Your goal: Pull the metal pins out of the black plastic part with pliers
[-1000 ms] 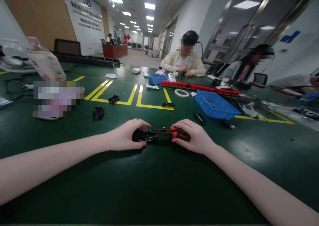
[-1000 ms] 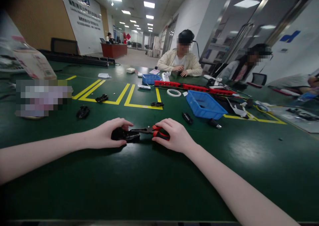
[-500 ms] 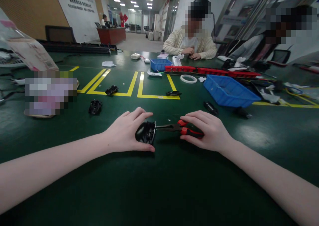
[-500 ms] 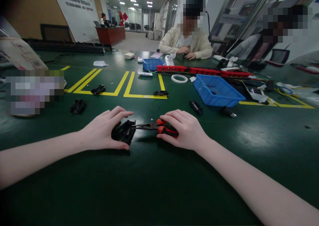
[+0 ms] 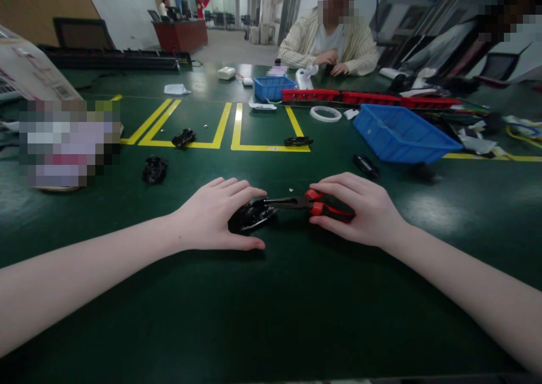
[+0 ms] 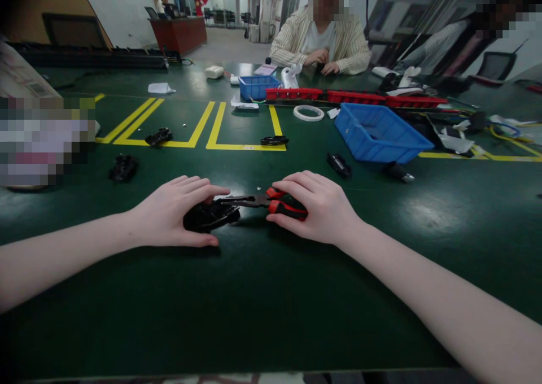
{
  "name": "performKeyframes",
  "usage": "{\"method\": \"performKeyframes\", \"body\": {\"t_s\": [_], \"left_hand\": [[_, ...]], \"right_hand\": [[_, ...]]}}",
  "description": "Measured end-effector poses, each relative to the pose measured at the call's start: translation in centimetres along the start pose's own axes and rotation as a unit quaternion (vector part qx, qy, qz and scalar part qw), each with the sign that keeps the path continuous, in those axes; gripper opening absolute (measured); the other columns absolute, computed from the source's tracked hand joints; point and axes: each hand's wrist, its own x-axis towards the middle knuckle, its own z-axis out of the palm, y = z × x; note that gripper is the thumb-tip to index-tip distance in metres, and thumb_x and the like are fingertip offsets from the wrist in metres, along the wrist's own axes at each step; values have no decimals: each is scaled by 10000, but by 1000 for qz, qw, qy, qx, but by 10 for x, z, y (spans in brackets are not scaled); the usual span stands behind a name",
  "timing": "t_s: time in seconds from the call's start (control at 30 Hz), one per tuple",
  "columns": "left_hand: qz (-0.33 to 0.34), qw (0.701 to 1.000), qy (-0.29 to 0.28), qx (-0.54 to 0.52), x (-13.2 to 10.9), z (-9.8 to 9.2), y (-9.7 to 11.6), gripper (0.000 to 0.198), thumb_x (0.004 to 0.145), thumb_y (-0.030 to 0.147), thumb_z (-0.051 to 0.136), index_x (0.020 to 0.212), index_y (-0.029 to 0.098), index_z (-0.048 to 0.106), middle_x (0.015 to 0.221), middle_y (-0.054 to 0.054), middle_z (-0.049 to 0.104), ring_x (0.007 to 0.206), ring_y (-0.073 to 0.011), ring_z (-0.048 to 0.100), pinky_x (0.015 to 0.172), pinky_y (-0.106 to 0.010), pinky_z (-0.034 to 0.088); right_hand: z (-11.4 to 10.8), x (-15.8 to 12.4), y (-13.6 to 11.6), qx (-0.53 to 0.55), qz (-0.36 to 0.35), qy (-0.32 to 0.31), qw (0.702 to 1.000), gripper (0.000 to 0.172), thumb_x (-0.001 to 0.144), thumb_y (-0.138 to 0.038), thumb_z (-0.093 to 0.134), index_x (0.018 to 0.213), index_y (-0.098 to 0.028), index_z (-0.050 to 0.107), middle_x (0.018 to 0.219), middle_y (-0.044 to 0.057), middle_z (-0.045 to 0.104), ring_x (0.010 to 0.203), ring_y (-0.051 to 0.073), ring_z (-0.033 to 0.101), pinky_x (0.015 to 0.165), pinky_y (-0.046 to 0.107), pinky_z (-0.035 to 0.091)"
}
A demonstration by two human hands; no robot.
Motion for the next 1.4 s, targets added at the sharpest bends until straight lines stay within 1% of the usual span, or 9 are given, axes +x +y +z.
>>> {"method": "performKeyframes", "body": {"t_s": [0.3,0.47,0.67,0.73,0.8,0.93,1.13,1.3,1.4], "left_hand": [[-8,999,29,25,-2,1,-1,889,778,824,554,1381,173,497,931,-41,666,770,-202,620,719,-310,378],[12,999,26,-20,-3,1,-2,745,865,754,497,1348,187,508,747,34,621,639,-149,566,714,-298,369],[39,998,42,-21,-6,-1,-1,605,882,670,553,1259,197,549,699,57,596,630,-137,563,723,-302,372],[18,998,59,-8,-6,-1,1,710,816,724,607,1286,199,521,770,38,623,669,-154,577,728,-309,379],[-2,998,64,11,-5,-1,1,860,735,799,630,1331,197,481,977,-27,661,802,-202,613,776,-337,397],[-2,999,39,24,-1,0,1,889,724,815,625,1336,189,474,1361,-129,538,1172,-326,555,928,-411,404],[11,998,-26,-47,2,1,0,609,869,588,632,1326,201,520,1284,-89,594,1140,-281,571,962,-414,465],[25,992,-29,-122,0,2,-2,620,901,392,601,1448,201,378,1435,-95,490,1247,-254,547,1029,-380,486],[36,992,-33,-118,-1,1,-2,645,887,344,584,1468,196,346,1474,-101,470,1290,-266,531,1082,-389,450]], "right_hand": [[-2,-1,0,-15,-13,8,1000,441,859,-475,688,1222,-238,609,1074,113,718,945,261,694,778,410,579],[-3,-1,-2,-2,-7,8,1000,453,863,-468,683,1246,-237,606,1091,110,714,965,264,687,801,418,574],[-2,-2,-1,-10,-8,7,1000,472,859,-475,688,1255,-233,603,1100,110,713,974,266,688,801,416,571],[-2,-2,0,-17,-17,14,1000,480,855,-470,696,1254,-222,601,1090,119,712,961,267,688,788,414,571],[-2,-2,0,-23,-18,14,999,477,856,-475,695,1253,-227,599,1089,115,712,955,263,688,779,411,572],[-2,-2,-1,-21,-20,18,999,466,859,-475,692,1239,-219,605,1075,117,711,938,260,686,779,411,573],[-1,-2,-8,29,27,-4,999,436,876,-477,668,1237,-239,615,1100,101,704,956,254,679,819,419,569],[-1,-1,-11,32,31,-7,999,441,872,-500,665,1209,-219,622,1070,107,696,936,257,676,791,417,569],[-1,-1,-11,32,41,-2,999,430,871,-495,669,1207,-230,620,1072,102,697,941,258,673,793,421,568]]}}
